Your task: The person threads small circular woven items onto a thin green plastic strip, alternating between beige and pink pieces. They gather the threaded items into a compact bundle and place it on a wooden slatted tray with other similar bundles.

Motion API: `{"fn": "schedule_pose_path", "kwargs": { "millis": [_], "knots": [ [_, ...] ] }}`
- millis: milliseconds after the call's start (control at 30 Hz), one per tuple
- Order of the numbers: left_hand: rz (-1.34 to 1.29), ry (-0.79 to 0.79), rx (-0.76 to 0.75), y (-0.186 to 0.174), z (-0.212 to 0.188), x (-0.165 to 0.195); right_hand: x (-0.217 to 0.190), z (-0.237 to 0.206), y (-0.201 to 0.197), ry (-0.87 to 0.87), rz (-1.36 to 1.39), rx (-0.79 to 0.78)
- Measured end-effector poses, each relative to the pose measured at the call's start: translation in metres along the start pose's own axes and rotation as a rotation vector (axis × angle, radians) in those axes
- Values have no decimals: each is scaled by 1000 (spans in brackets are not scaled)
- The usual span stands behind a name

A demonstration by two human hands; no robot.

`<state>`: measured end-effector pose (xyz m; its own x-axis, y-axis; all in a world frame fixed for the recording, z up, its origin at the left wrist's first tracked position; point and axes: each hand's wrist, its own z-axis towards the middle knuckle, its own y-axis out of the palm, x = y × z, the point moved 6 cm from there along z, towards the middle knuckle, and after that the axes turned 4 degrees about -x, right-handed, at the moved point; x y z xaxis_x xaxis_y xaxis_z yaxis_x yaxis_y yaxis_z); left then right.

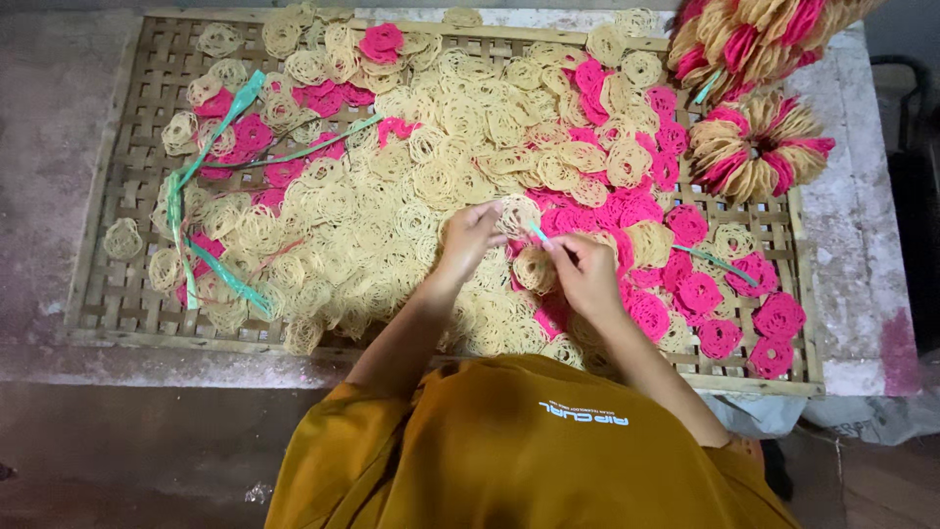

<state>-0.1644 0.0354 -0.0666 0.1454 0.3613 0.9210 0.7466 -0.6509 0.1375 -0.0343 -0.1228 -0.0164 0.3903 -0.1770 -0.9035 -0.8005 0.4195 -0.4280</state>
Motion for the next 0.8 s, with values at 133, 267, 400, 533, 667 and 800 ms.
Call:
{"fn": "schedule_pose_path", "kwargs": {
  "millis": [133, 267, 400, 533, 667, 800],
  "knots": [
    [9, 128, -13, 5, -7, -1, -21, 0, 1, -107, -208, 45],
    [136, 200, 0, 10, -19, 9, -33, 2, 1, -74, -292, 56],
    [230, 419, -61, 25, -45, 38, -46, 0, -1, -156, -413, 112],
    [173, 533, -147, 40, -65, 61, -47, -1, -2, -145, -396, 113],
    [347, 312, -164, 41, -66, 55, -47, -1, -2, -142, -362, 91],
    [453, 361, -150, 40, -62, 55, -50, -4, -2, -214, -303, 89]
  ]
}}
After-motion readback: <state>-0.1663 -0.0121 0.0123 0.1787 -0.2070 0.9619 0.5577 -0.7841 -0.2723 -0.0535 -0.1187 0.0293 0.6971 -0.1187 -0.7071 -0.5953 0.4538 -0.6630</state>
